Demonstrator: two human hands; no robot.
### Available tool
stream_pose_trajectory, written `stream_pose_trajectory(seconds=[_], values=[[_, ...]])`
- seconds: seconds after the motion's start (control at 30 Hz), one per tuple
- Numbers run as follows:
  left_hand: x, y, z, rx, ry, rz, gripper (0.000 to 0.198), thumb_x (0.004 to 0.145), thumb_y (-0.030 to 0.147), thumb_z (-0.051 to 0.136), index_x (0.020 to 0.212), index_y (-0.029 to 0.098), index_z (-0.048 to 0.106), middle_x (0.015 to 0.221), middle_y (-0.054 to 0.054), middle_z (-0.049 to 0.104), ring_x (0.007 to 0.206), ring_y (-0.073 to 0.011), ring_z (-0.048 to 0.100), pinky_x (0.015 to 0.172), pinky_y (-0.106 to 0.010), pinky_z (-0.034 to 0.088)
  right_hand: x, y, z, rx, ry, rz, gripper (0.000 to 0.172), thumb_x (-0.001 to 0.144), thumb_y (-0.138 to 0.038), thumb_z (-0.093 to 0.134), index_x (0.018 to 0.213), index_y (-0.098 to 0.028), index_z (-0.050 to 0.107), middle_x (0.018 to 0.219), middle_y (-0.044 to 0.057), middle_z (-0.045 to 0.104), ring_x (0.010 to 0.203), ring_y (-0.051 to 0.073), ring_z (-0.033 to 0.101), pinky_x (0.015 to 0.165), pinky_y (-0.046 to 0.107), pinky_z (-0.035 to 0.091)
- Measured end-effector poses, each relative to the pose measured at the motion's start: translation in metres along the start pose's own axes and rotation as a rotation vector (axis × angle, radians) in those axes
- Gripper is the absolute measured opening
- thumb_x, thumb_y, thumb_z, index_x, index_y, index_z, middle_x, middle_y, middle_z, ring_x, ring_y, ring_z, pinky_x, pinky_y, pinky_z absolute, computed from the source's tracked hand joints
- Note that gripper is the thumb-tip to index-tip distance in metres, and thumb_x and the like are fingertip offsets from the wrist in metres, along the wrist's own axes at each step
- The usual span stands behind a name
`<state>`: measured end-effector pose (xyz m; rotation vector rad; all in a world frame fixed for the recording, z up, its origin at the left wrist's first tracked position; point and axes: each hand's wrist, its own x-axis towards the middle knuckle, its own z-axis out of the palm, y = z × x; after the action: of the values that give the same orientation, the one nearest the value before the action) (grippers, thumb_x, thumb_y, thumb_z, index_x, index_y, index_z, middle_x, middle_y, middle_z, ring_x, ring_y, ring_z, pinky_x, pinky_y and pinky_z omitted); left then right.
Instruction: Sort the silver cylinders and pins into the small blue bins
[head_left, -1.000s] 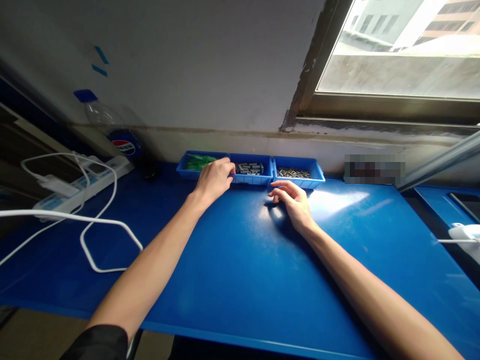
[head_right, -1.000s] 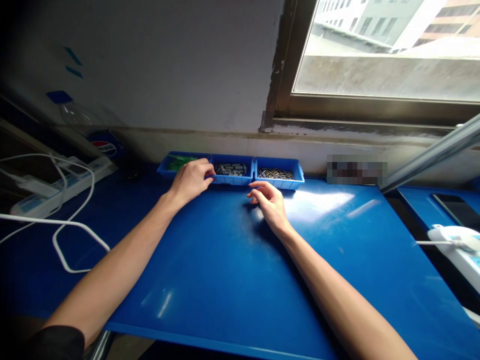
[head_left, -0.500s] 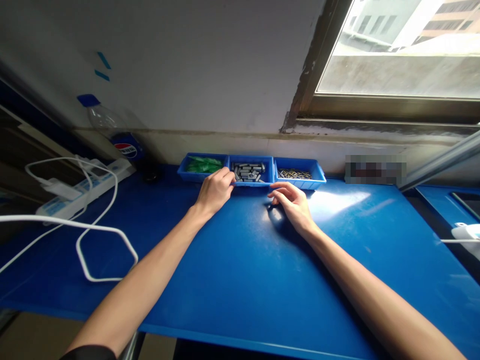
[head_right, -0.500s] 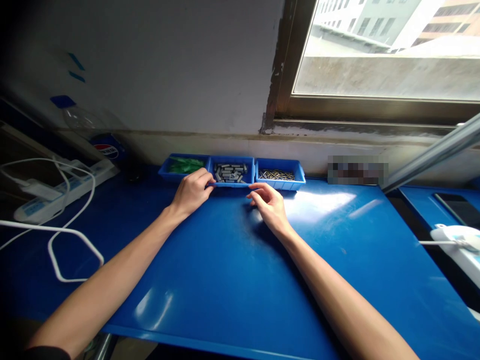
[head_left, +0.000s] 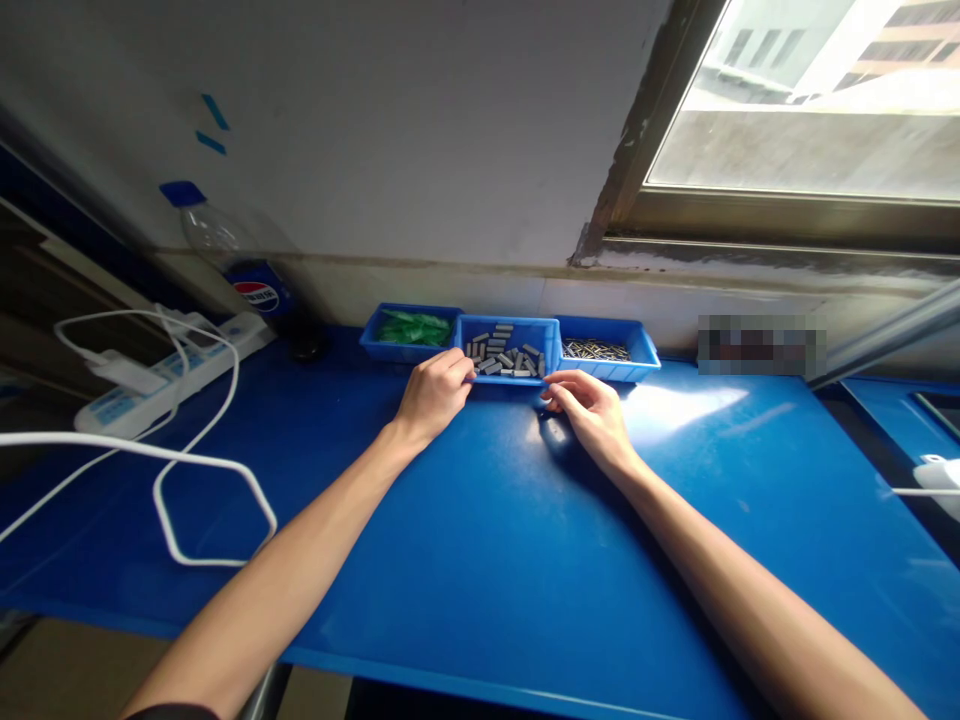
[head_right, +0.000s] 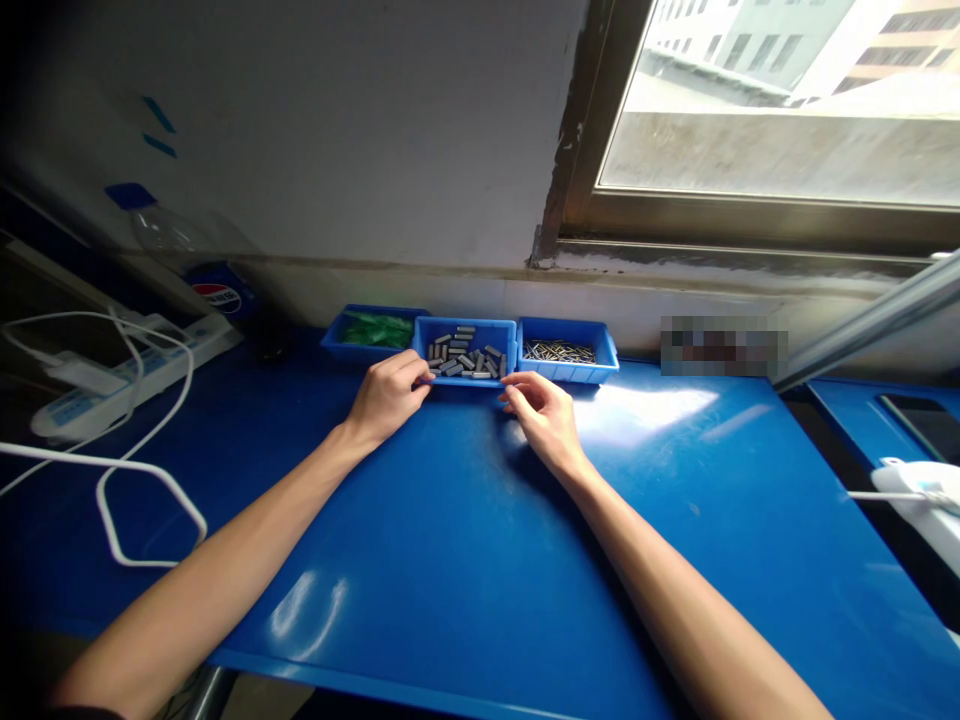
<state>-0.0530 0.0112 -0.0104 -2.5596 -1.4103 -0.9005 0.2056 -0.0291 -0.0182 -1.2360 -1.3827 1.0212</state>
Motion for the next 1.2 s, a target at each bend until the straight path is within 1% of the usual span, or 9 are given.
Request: stream_pose_trajectory(seconds=[0.27, 0.4, 0.5, 0.6, 0.67, 0.77, 0.87, 1.0, 1.2], values=[[0.016, 0.007, -0.012, 0.062, -0.105, -0.070, 0.013, 0.090, 0.007, 0.062, 0.086, 0.017, 0.069, 0.095, -0.008, 0.071, 0.088, -0.0230, 0.070, 0.077, -0.033, 0.055, 0.002, -0.001, 0.001, 0.014, 0.025, -0.022, 0.026, 0.087, -0.040, 0.071, 0.107, -0.023, 0.073, 0.090, 0.005, 0.078, 0.081, 0.022, 0.074, 0.080, 0.039, 0.060], [0.032, 0.007, -0.019, 0.080, -0.177, -0.112, 0.012, 0.087, 0.007, 0.066, 0.091, 0.018, 0.071, 0.100, -0.008, 0.069, 0.090, -0.0239, 0.070, 0.080, -0.034, 0.056, 0.007, -0.011, -0.012, -0.178, 0.245, -0.163, 0.018, 0.088, -0.035, 0.067, 0.101, -0.023, 0.074, 0.098, 0.007, 0.079, 0.087, 0.024, 0.074, 0.080, 0.039, 0.059], [0.039, 0.012, -0.026, 0.088, -0.242, -0.145, 0.018, 0.086, 0.005, 0.067, 0.098, 0.018, 0.074, 0.104, -0.008, 0.069, 0.090, -0.0241, 0.071, 0.079, -0.033, 0.056, 0.013, -0.016, -0.035, -0.476, 0.408, -0.286, 0.022, 0.089, -0.030, 0.064, 0.107, -0.023, 0.074, 0.107, 0.009, 0.078, 0.073, 0.021, 0.069, 0.074, 0.038, 0.058], [0.042, 0.027, -0.030, 0.061, -0.254, -0.134, 0.039, 0.088, 0.005, 0.064, 0.122, 0.021, 0.072, 0.112, -0.008, 0.069, 0.093, -0.0234, 0.071, 0.080, -0.032, 0.057, 0.018, -0.012, -0.062, -0.773, 0.368, -0.295, 0.033, 0.086, -0.027, 0.066, 0.117, -0.021, 0.075, 0.120, 0.012, 0.076, 0.059, 0.017, 0.065, 0.083, 0.042, 0.057], [0.045, 0.043, -0.027, 0.030, -0.234, -0.076, 0.044, 0.091, 0.009, 0.064, 0.133, 0.021, 0.068, 0.117, -0.008, 0.069, 0.097, -0.0231, 0.070, 0.083, -0.032, 0.058, 0.019, -0.005, -0.077, -0.852, 0.357, -0.270, 0.035, 0.086, -0.028, 0.068, 0.119, -0.020, 0.076, 0.117, 0.012, 0.077, 0.063, 0.019, 0.069, 0.083, 0.042, 0.057], [0.054, 0.066, -0.012, 0.019, -0.241, 0.069, 0.029, 0.092, 0.016, 0.069, 0.121, 0.019, 0.073, 0.115, -0.009, 0.068, 0.107, -0.0253, 0.066, 0.089, -0.034, 0.057, 0.020, 0.005, -0.092, -0.875, 0.309, -0.292, 0.028, 0.086, -0.032, 0.071, 0.109, -0.019, 0.079, 0.100, 0.010, 0.080, 0.071, 0.024, 0.074, 0.078, 0.038, 0.056], [0.064, 0.081, 0.010, 0.048, -0.239, 0.187, 0.029, 0.089, 0.019, 0.075, 0.118, 0.017, 0.073, 0.118, -0.011, 0.067, 0.110, -0.0276, 0.063, 0.093, -0.038, 0.056, 0.020, 0.010, -0.102, -0.956, 0.249, -0.359, 0.021, 0.089, -0.034, 0.068, 0.098, -0.020, 0.081, 0.092, 0.008, 0.081, 0.067, 0.023, 0.073, 0.069, 0.035, 0.051], [0.068, 0.085, 0.030, 0.050, -0.180, 0.230, 0.015, 0.097, 0.010, 0.061, 0.105, 0.015, 0.073, 0.111, -0.011, 0.068, 0.103, -0.0241, 0.062, 0.089, -0.036, 0.053, 0.018, 0.012, -0.113, -1.136, 0.160, -0.469, 0.021, 0.092, -0.030, 0.064, 0.092, -0.022, 0.083, 0.097, 0.006, 0.083, 0.068, 0.022, 0.072, 0.063, 0.033, 0.044], [0.061, 0.082, 0.040, 0.034, -0.168, 0.262, 0.026, 0.101, 0.005, 0.048, 0.096, 0.015, 0.071, 0.105, -0.011, 0.069, 0.098, -0.0231, 0.061, 0.085, -0.035, 0.049, 0.014, 0.017, -0.116, -1.257, 0.082, -0.520, 0.024, 0.092, -0.025, 0.059, 0.088, -0.021, 0.083, 0.097, 0.006, 0.083, 0.072, 0.021, 0.072, 0.063, 0.033, 0.042]])
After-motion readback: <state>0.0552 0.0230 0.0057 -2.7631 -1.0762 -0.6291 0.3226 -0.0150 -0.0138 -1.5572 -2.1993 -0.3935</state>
